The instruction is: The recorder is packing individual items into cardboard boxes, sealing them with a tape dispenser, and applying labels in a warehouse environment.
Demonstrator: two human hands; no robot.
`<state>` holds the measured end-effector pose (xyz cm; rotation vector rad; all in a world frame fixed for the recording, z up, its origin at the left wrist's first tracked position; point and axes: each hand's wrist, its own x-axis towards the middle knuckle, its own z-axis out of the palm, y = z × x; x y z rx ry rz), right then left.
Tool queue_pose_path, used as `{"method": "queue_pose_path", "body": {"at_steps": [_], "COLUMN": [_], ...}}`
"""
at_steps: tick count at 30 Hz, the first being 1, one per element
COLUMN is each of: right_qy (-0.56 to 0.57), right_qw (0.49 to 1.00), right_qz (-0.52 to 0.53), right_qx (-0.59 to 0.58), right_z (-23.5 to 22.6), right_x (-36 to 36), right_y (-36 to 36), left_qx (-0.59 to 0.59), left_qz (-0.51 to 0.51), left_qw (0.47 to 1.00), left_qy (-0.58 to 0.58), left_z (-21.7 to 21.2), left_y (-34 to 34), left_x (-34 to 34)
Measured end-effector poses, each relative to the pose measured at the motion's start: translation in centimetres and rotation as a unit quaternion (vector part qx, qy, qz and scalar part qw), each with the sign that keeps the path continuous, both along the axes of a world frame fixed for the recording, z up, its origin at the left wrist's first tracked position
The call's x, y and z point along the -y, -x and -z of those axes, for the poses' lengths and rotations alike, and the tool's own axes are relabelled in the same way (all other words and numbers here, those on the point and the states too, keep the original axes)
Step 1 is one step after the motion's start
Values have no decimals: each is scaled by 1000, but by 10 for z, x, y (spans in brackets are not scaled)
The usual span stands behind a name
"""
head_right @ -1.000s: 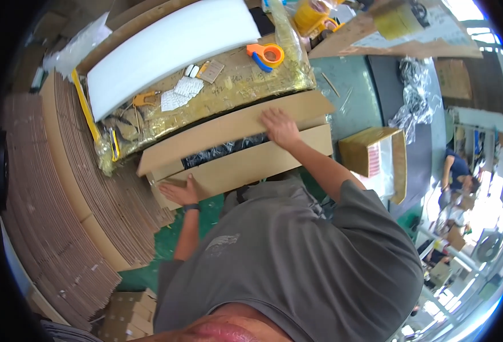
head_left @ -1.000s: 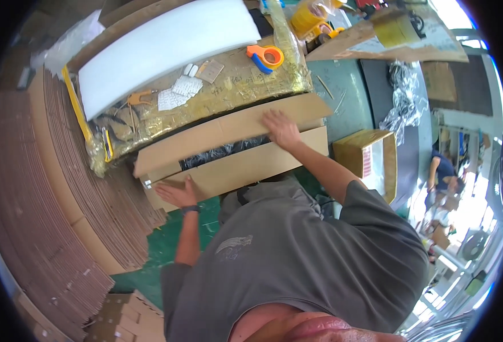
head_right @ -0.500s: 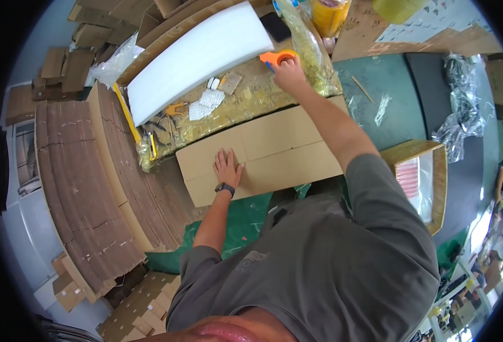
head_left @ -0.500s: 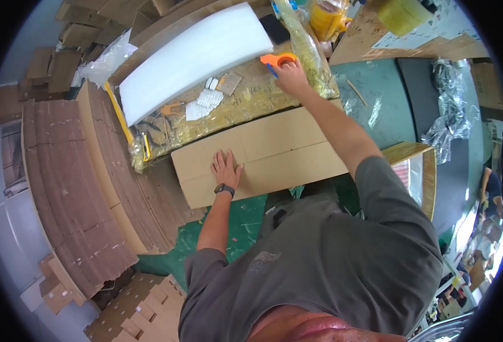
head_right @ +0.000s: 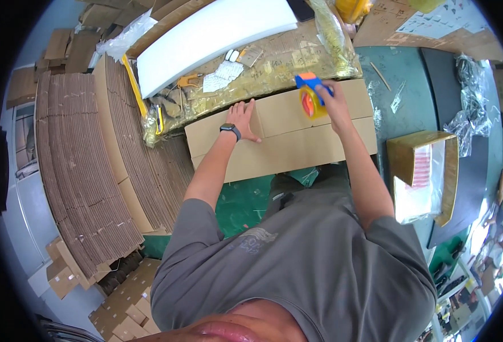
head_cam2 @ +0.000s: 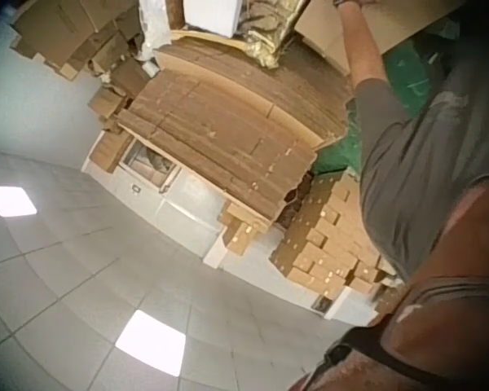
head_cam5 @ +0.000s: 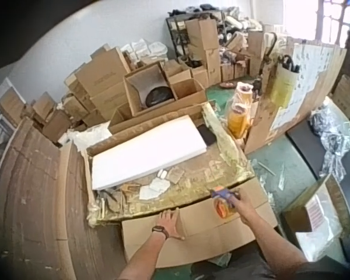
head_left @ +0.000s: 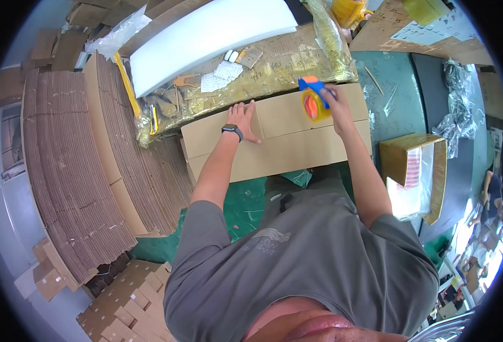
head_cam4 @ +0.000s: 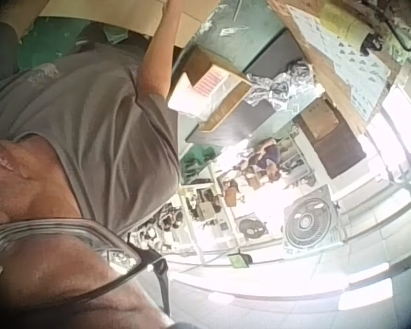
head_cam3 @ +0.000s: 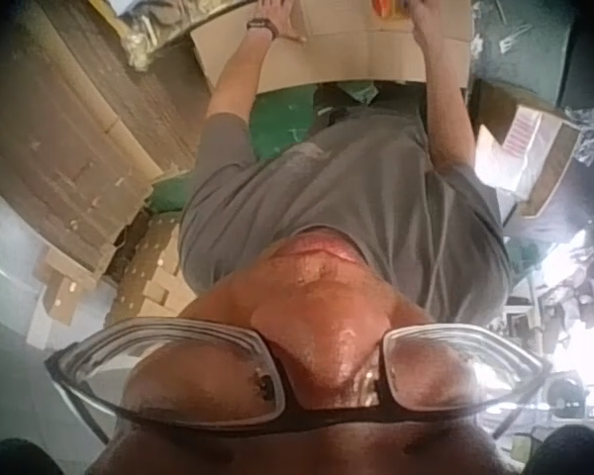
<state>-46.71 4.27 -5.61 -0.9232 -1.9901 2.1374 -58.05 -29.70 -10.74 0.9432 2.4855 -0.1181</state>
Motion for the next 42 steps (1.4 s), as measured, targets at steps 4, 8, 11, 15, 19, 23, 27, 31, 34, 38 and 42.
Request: {"method": "queue_pose_path", "body": {"at_steps": [4,8,11,15,19,23,27,31,34,38,42], "right_qy": [-2,-194,-292,-377,10,-139,214,482,565,677,729], "right_qw": [997,961,882,727,795,859,964,874,804,680,599], "right_qz": [-73,-192,-309,-462,-372,-329,-115,30,120,162,133], "right_qx": [20,55,202,340,479,366,108,-63,-141,-229,-303], "right_z": [-47,-32,-28,-16,-29,-100,-68,-19,29,98,141], "right_x": [74,110,138,182,161,172,142,156,167,180,188], "right_y": [-14,71,146,162,160,117,35,-26,-45,-56,-58], "left_qx": [-42,-63,-73,-97,-96,-74,-50,1,-1,-2,-8], "left_qz": [-22,-66,-64,-71,-69,-69,-22,-17,7,17,39], "left_qw": [996,991,989,976,963,966,985,992,994,992,991], "left_qy": [-76,-102,-114,-183,-244,-240,-164,-123,-110,-126,-131], "left_z": [-16,-41,-56,-49,-42,-38,-26,-12,-10,2,23], "left_y": [-37,-97,-143,-184,-172,-130,-73,-34,-24,-20,-11], "left_x": [23,29,43,68,71,73,59,55,48,37,37]}}
